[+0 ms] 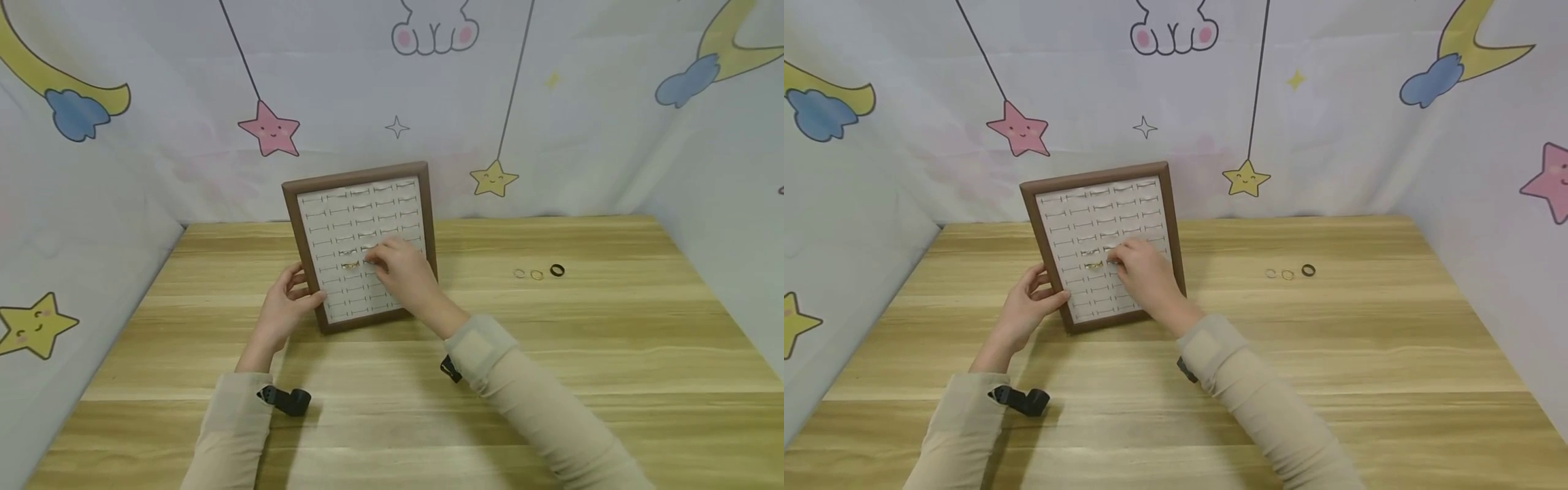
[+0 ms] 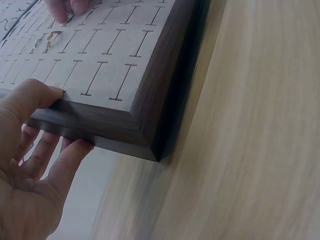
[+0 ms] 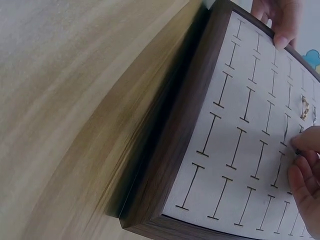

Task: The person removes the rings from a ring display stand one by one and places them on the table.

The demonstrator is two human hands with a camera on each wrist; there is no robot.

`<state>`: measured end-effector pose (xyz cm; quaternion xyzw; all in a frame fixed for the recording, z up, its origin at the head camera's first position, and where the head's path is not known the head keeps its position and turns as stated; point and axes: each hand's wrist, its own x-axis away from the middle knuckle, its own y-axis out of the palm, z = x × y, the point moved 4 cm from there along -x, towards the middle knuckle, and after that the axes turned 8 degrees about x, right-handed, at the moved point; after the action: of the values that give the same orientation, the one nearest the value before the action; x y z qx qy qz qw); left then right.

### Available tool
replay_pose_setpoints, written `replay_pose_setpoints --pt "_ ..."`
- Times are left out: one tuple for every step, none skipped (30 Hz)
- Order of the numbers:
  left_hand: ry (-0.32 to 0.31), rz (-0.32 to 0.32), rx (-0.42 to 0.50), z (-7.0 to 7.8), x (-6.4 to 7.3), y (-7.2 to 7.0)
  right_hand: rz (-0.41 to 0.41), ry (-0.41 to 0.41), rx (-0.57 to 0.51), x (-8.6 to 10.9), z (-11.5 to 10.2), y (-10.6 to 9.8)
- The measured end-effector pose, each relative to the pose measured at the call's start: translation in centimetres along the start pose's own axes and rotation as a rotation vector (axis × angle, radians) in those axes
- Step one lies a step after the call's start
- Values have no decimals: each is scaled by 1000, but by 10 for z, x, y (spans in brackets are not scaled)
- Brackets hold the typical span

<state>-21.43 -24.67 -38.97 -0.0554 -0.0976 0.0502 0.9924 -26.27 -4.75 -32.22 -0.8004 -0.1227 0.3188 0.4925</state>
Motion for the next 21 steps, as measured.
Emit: replay_pose_setpoints --pt "1 1 -1 0 0 0 5 -2 4 0 0 0" --pt "2 1 -1 0 0 0 8 -1 4 0 0 1" --pt "2 2 -2 0 0 0 7 4 -2 0 0 1" --pt "3 1 -2 0 -1 0 2 12 -14 -1 1 1" --pt "2 0 -1 0 -1 0 -1 18 -28 -1 2 1" --pt "2 -1 1 0 -1 0 -6 26 -45 -1 3 1" --pt "2 -1 2 0 -1 0 -9 34 -63 -1 4 1" --pt "2 -2 3 0 -1 1 -12 45 -85 -1 5 1" --pt "2 -2 3 0 -1 1 -13 54 -109 -1 6 1" --pt "2 -2 4 0 -1 1 -9 59 -133 -1 7 1" --pt "1 -2 4 0 -1 1 -5 63 -156 -1 8 1" --pt "2 -2 3 0 -1 1 -1 68 -182 -1 10 0" --pt "2 -2 1 -1 -1 1 3 73 -210 -1 11 0" --pt "3 -2 0 -1 -1 1 2 79 -238 -2 13 -1" --pt "4 -2 -1 -1 -1 1 -1 87 -266 -2 15 -1" --pt "5 -2 -2 -1 -1 1 -6 100 -292 -2 17 -2" --pt "4 -3 -3 -1 -1 1 -14 117 -322 -2 19 -2" --pt "4 -2 -4 -1 -1 1 -24 139 -350 -3 21 -3" --pt "4 -2 -3 -1 -1 1 -37 163 -381 -3 24 -4" --pt "5 -1 -2 -1 0 1 -51 186 -411 -3 27 -4" --pt "5 0 -2 -1 0 1 -67 215 -446 -3 30 -6"
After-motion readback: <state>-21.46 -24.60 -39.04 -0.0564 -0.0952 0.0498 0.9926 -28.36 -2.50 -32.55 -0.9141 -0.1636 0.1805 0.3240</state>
